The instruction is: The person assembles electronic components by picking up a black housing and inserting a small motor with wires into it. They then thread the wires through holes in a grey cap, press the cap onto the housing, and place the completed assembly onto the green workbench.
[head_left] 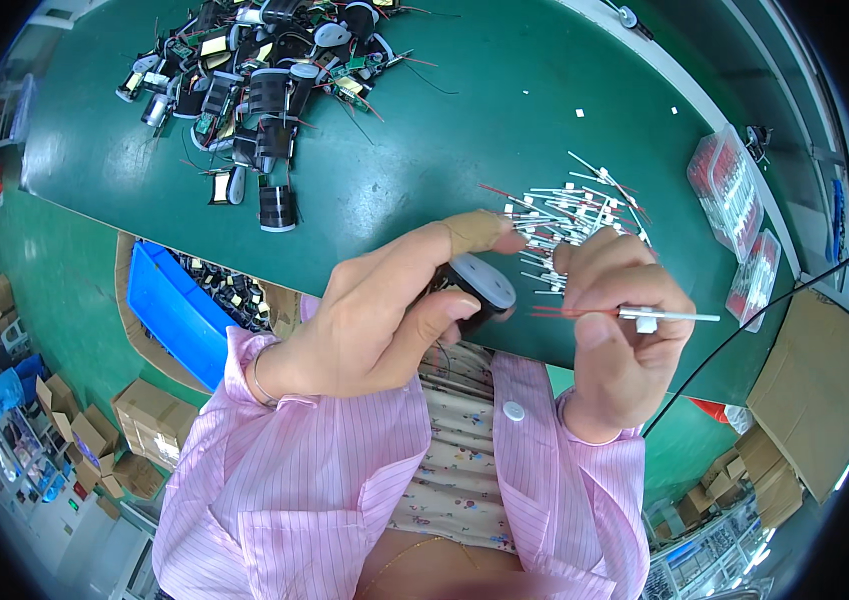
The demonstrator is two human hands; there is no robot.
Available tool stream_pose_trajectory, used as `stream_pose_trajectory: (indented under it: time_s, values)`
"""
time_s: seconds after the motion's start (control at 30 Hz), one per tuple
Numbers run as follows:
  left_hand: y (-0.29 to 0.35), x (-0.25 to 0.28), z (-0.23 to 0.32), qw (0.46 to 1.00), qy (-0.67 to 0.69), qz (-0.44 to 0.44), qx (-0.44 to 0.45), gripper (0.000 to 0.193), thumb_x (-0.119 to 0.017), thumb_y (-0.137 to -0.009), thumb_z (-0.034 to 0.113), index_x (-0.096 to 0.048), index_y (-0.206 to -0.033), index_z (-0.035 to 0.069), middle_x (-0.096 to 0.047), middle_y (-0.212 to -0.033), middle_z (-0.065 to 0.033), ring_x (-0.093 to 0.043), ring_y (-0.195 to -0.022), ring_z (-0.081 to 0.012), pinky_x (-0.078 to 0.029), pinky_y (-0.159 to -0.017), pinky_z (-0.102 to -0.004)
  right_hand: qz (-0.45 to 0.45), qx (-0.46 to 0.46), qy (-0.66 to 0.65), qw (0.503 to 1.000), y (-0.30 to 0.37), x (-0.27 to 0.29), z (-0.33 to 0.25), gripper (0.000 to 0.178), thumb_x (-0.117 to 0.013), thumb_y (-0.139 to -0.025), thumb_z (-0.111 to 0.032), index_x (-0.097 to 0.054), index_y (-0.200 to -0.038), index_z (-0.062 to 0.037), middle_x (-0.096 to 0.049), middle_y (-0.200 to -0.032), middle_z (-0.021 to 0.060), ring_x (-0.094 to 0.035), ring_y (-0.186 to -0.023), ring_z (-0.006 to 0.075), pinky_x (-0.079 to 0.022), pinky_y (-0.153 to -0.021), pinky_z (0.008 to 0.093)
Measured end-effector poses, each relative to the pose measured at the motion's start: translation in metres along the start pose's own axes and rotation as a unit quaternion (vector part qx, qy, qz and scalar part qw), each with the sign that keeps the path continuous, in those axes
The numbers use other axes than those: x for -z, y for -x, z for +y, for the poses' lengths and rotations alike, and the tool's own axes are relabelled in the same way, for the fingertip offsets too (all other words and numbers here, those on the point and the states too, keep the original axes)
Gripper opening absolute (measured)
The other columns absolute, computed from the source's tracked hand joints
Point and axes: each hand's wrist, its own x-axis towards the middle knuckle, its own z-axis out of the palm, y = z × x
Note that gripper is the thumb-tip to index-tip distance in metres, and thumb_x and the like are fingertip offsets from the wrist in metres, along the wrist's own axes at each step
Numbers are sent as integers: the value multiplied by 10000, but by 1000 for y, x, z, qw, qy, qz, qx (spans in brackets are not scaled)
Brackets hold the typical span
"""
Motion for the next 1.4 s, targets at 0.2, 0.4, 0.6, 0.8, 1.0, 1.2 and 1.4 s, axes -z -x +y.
stream_pose_trajectory:
  time_s: [0.2,0.4,0.6,0.8,1.0,1.2,1.4]
  values:
    - [-6,5,-5,986,113,-1,122,308,-505,-961,143,-528,-1183,-69,-586,-1167,-243,-641,-850,-228,-514,-585,-262,95,-113,-49,988,-1,-11,-2,124,-620,-750,95,-620,-853,28,-624,-919,136,-584,-870,192,-458,-751,293]
    - [0,0,-11,994,-60,24,-90,553,-693,-810,8,-434,-1288,-88,-584,-1177,-279,-612,-1020,-260,-513,-820,-354,61,-70,6,996,-3,-13,-10,76,-599,-783,60,-597,-858,47,-600,-956,183,-628,-892,264,-511,-777,357]
    - [-8,3,-8,962,-168,-9,-216,549,-737,-736,-26,-475,-1206,-133,-611,-1091,-298,-617,-994,-352,-521,-813,-396,30,7,83,996,-2,-17,-15,79,-610,-784,37,-577,-855,54,-584,-934,204,-655,-873,322,-541,-791,407]
    - [-7,3,-7,957,-173,2,-231,511,-755,-693,-58,-531,-1148,-128,-628,-1071,-266,-623,-969,-364,-536,-783,-397,-2,35,152,988,-3,-17,-18,104,-623,-760,59,-595,-860,57,-596,-912,199,-660,-856,311,-557,-761,394]
    - [-7,1,-7,953,-181,7,-242,520,-760,-687,-54,-529,-1148,-118,-633,-1061,-259,-624,-965,-362,-540,-774,-391,0,59,164,985,-2,-20,-20,108,-624,-739,72,-604,-844,60,-601,-900,190,-668,-827,306,-568,-723,361]
    - [-7,-1,-7,950,-193,15,-243,524,-760,-675,-63,-532,-1144,-112,-636,-1050,-259,-625,-965,-363,-549,-758,-387,-8,55,217,975,-6,-21,-25,122,-631,-697,105,-614,-813,70,-608,-881,192,-672,-804,294,-570,-707,341]
    - [-9,2,-10,945,-196,7,-261,539,-762,-677,-59,-524,-1158,-110,-638,-1046,-252,-626,-971,-357,-552,-755,-382,-24,66,247,967,-8,-20,-27,150,-628,-670,120,-622,-812,73,-613,-867,194,-674,-785,288,-565,-697,330]
